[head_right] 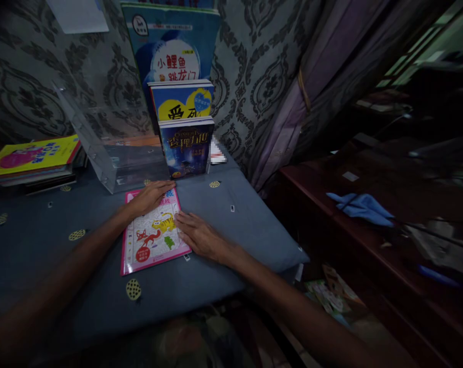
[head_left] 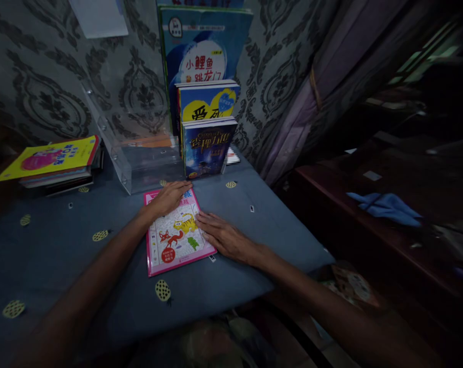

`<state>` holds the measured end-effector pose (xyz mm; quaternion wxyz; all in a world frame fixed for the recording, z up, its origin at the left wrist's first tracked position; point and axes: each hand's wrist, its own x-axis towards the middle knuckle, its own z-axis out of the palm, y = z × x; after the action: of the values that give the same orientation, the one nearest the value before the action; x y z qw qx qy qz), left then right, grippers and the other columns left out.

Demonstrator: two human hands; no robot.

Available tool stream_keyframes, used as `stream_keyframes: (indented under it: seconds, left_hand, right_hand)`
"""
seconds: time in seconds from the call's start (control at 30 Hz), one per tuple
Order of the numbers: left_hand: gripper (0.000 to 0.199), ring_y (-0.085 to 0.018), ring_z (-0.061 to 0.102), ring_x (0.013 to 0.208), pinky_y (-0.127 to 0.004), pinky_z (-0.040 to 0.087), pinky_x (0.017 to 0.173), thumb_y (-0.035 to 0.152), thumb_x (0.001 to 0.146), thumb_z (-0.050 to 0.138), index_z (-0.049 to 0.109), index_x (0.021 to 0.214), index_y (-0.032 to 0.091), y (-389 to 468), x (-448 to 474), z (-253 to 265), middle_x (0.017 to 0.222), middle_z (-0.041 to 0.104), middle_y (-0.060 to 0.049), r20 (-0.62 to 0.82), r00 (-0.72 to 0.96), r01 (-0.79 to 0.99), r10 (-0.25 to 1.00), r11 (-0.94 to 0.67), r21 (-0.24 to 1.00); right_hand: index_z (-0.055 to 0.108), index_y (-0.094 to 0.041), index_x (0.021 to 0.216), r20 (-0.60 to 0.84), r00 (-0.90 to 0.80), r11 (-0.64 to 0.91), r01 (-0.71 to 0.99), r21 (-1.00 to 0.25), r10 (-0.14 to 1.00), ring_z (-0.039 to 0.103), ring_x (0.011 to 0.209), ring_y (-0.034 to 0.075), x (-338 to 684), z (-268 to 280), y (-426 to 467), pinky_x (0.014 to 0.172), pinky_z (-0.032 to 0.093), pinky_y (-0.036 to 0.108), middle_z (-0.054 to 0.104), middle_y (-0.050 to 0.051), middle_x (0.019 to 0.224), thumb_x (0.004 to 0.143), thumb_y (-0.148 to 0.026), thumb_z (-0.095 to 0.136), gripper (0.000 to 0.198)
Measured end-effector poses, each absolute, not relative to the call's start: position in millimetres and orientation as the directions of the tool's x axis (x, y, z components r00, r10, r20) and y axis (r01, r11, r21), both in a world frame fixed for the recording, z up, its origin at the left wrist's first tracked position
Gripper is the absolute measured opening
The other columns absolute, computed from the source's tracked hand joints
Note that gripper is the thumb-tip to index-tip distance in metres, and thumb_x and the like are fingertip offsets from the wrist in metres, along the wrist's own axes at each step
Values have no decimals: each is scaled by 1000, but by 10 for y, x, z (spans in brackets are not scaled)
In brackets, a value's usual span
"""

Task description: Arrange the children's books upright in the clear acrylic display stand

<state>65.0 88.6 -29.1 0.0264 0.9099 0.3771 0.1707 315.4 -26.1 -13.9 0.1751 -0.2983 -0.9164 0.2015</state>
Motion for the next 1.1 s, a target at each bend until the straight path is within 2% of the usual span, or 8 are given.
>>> stream_keyframes:
  seconds: [0.37,0.6,0.8,0.93,1.1]
  left_hand:
    - [58,-21,49,134,-42,37,112,5,88,42,48,144,19,861,661,-226,146,53,-10,246,667,687,703,-708,161]
    - [55,-23,46,136,-44,36,111,5,90,41,49,143,17,814,700,-189,148,51,-12,203,647,732,735,-673,102]
    - [53,-24,46,136,-44,34,111,7,92,39,46,144,15,669,762,-139,148,50,-14,173,657,740,734,-672,42]
    - [49,-23,45,137,-43,32,113,12,94,38,48,142,14,471,824,-73,149,49,-13,137,692,707,708,-704,65]
    - [47,-21,45,137,-43,27,116,14,96,37,48,142,18,158,903,-47,148,51,-10,98,755,640,648,-761,106]
  right_hand:
    - [51,-14,141,227,-780,772,446,-452,584,41,141,21,3382,-20,-783,118,35,45,53,14,145,102,-24,42,41]
    - [43,-16,147,232,-774,771,452,-448,589,39,142,19,3473,-37,-997,118,35,44,49,12,149,102,-24,43,45]
    - [43,-20,147,249,-765,771,452,-449,594,42,140,20,3453,-55,-983,117,37,44,52,11,147,101,-23,45,46]
    - [44,-17,147,260,-766,778,449,-439,588,42,140,20,3454,-49,-981,117,37,44,53,12,146,102,-24,43,45]
    - [44,-21,147,274,-758,778,450,-438,592,42,140,20,3458,-62,-998,117,37,44,52,11,147,102,-24,44,45]
